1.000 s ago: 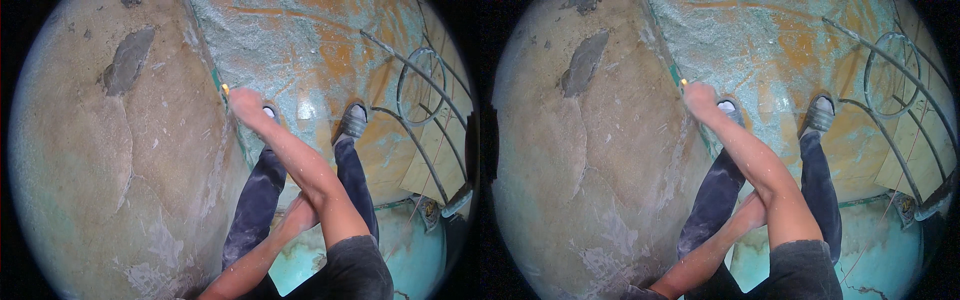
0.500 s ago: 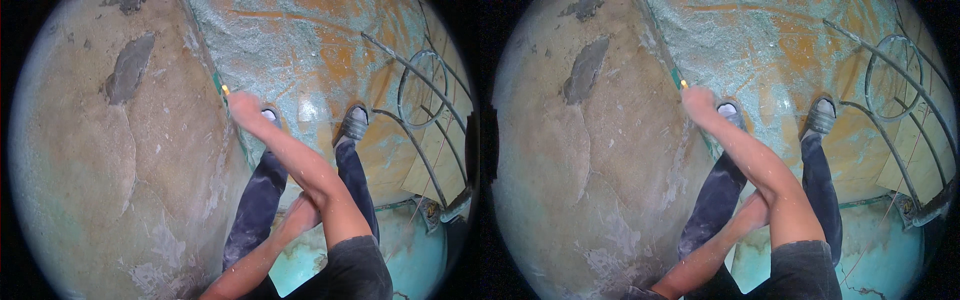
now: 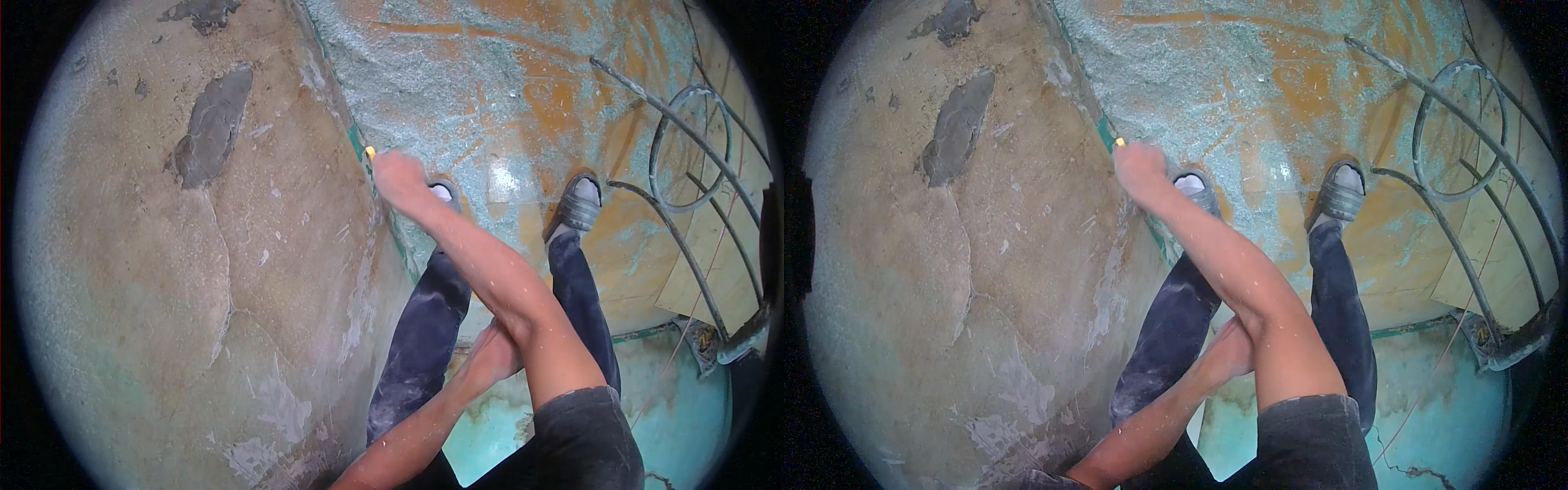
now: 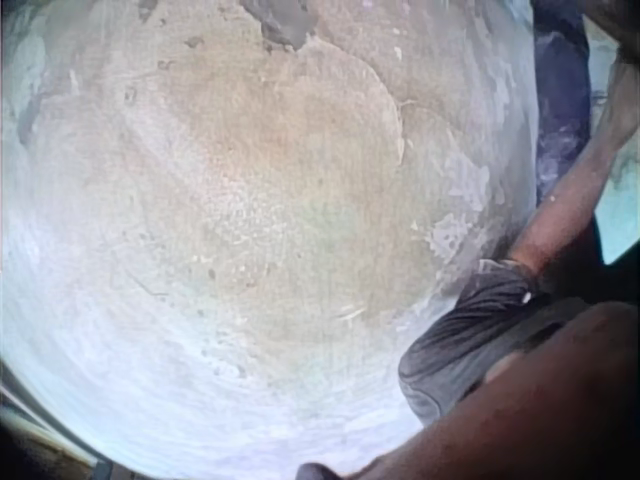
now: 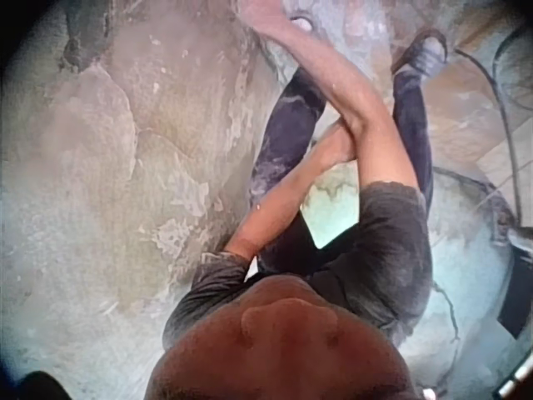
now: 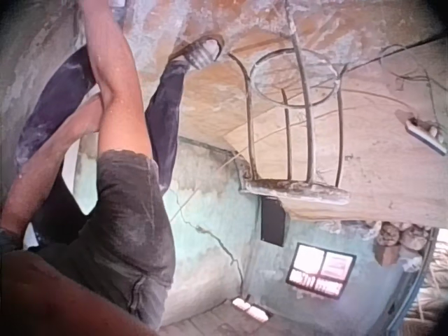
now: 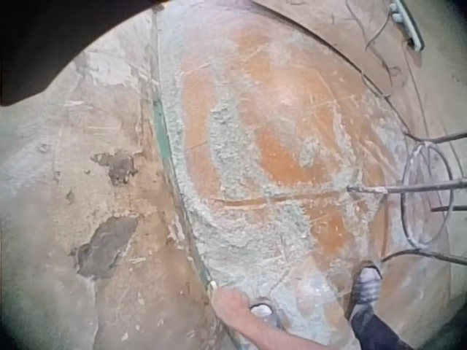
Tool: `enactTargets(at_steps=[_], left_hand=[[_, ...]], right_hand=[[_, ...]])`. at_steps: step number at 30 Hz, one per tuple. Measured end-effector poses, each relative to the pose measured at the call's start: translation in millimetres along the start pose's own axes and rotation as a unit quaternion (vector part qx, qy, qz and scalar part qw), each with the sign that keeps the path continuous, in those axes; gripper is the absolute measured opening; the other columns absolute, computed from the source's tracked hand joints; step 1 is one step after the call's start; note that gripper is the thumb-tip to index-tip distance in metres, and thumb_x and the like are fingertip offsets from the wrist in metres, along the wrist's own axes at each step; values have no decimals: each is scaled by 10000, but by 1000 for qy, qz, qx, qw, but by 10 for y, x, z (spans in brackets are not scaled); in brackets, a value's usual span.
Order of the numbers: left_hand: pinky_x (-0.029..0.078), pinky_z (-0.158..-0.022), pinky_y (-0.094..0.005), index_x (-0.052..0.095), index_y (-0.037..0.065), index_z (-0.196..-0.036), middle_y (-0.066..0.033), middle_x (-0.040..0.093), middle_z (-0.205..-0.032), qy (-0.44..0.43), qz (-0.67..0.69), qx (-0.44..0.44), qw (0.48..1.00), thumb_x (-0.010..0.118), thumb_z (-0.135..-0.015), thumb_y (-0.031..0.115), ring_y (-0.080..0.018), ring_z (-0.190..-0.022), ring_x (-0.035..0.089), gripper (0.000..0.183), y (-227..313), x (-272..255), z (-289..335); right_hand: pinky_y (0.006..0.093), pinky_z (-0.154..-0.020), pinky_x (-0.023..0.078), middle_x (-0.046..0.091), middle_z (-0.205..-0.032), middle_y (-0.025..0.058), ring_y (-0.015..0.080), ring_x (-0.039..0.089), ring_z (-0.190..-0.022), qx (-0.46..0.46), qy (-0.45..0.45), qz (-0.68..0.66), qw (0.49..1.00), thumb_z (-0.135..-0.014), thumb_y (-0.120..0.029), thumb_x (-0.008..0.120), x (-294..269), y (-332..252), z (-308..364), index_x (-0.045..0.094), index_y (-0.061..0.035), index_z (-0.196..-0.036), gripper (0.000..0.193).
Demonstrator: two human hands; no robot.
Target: The person scrapes and sands a wall surface using a scraping tool and a sanding block to remove plaster as part of a building renovation.
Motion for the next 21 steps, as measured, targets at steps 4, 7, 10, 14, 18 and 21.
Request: enactTargets(at_steps=[4, 7, 10, 14, 18, 21], left_hand=[[420, -954, -437, 563, 16, -1144, -235, 567, -1198, 9, -16, -42, 999, 626, -811, 222, -397, -1142, 506, 397, -57, 95, 14], [425, -948, -436, 564, 17, -1144, -235, 569, -1194, 27, -8, -16, 999, 626, -809, 218, -394, -1141, 509, 395, 3, -24, -7], [423, -955, -430, 554, 15, -1162, -232, 559, -1215, -23, -1, -98, 995, 622, -812, 213, -400, -1146, 505, 407, 4, -27, -24], [418, -958, -427, 550, 8, -1176, -235, 543, -1247, -27, 14, -37, 999, 599, -840, 228, -399, -1166, 495, 404, 60, -74, -62], [412, -963, -422, 556, 1, -1170, -242, 544, -1246, -20, 11, -83, 996, 587, -860, 256, -386, -1185, 489, 403, 63, -39, -49], [407, -972, -416, 554, -3, -1172, -242, 547, -1243, -20, 22, -57, 998, 585, -865, 268, -383, -1188, 488, 411, -8, -38, -89]], right_hand=[[484, -653, 522, 652, -800, 213, 371, 661, -752, 24, -13, -15, 1000, -855, -164, 479, 124, 94, 59, 654, -15, -850, 230], [490, -662, 521, 649, -808, 221, 379, 658, -759, 34, -21, -23, 999, -859, -161, 476, 99, -10, 52, 652, -18, -855, 227], [492, -672, 522, 647, -816, 225, 384, 658, -772, 34, -27, -29, 999, -862, -159, 471, 150, 62, 47, 653, -25, -866, 226], [497, -686, 521, 648, -832, 225, 384, 658, -794, 32, -43, -1, 999, -868, -161, 459, 112, -45, 101, 654, -36, -889, 234], [509, -682, 518, 649, -827, 227, 389, 655, -794, 42, -63, -45, 996, -862, -160, 464, 149, 84, 132, 651, -35, -910, 230], [506, -685, 516, 654, -823, 219, 383, 655, -793, 48, -71, -32, 996, -855, -160, 471, 138, 58, 150, 651, -46, -933, 227]])
Point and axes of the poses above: each hand's wrist, its own z-axis away from the middle knuckle, its own x-axis out of the palm, y = z × x, the point moved 6 cm from there along -z, towards the middle knuckle
